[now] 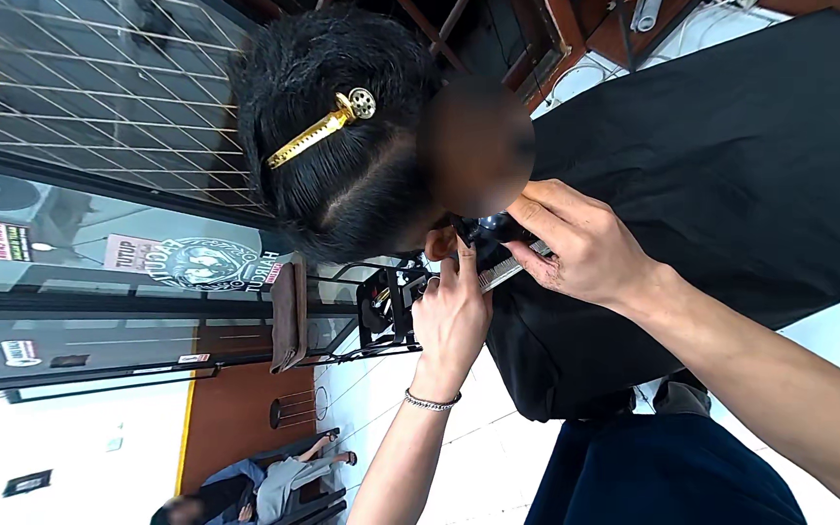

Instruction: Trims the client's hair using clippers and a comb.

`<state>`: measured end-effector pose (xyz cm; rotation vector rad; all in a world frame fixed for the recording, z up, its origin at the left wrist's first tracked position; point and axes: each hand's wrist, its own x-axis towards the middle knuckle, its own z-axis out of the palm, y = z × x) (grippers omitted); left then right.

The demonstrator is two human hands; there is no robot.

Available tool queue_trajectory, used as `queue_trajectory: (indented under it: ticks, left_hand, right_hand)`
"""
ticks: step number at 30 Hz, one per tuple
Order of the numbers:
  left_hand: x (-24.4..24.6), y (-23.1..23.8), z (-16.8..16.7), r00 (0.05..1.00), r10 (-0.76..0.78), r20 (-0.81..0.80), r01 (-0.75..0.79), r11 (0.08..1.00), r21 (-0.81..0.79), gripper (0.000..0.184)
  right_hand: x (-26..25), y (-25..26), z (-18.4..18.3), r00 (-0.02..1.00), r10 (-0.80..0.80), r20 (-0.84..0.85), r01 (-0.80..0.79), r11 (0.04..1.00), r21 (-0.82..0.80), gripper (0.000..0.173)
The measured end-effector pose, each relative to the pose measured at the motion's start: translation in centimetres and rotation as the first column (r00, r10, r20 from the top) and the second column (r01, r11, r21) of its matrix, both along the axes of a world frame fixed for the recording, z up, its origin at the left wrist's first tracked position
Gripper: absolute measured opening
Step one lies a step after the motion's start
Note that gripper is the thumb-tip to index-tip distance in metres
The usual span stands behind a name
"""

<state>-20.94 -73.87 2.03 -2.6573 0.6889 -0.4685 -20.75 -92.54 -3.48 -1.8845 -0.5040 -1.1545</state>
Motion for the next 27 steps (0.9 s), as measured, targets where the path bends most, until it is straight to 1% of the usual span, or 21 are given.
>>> queue_trajectory:
  ticks: [6,12,17,27]
  left_hand:
    - [0.0,0.01,-0.02,1.0,-0.005,-0.002,0.005,1.0,-0.004,0.054]
    - [-0.02,-0.12,-0.02,0.999,0.019,-0.027,-0.019,1.0,-0.007,0.051]
    - [0.05,-0.07,-0.18,1.0,0.001,-0.009,-0.001,1.0,-0.011,0.051]
    - [0.08,-0.26,-0.15,1.0,-0.008,0.003,0.008,1.0,-0.019,0.055]
  right_hand:
    - [0.1,-0.01,0.07,1.0,0.008,-0.004,-0.008,1.0,-0.008,0.034]
    - [0.23,0.16,-0.06,1.0,0.009,-0.008,-0.009,1.0,0.0,0.033]
    - [0.42,0.23,-0.08,1.0,0.001,-0.001,-0.001,1.0,0.0,0.033]
    - [0.53,0.54,0.2,1.0,-0.009,0.014,0.009,1.0,0.023,0.034]
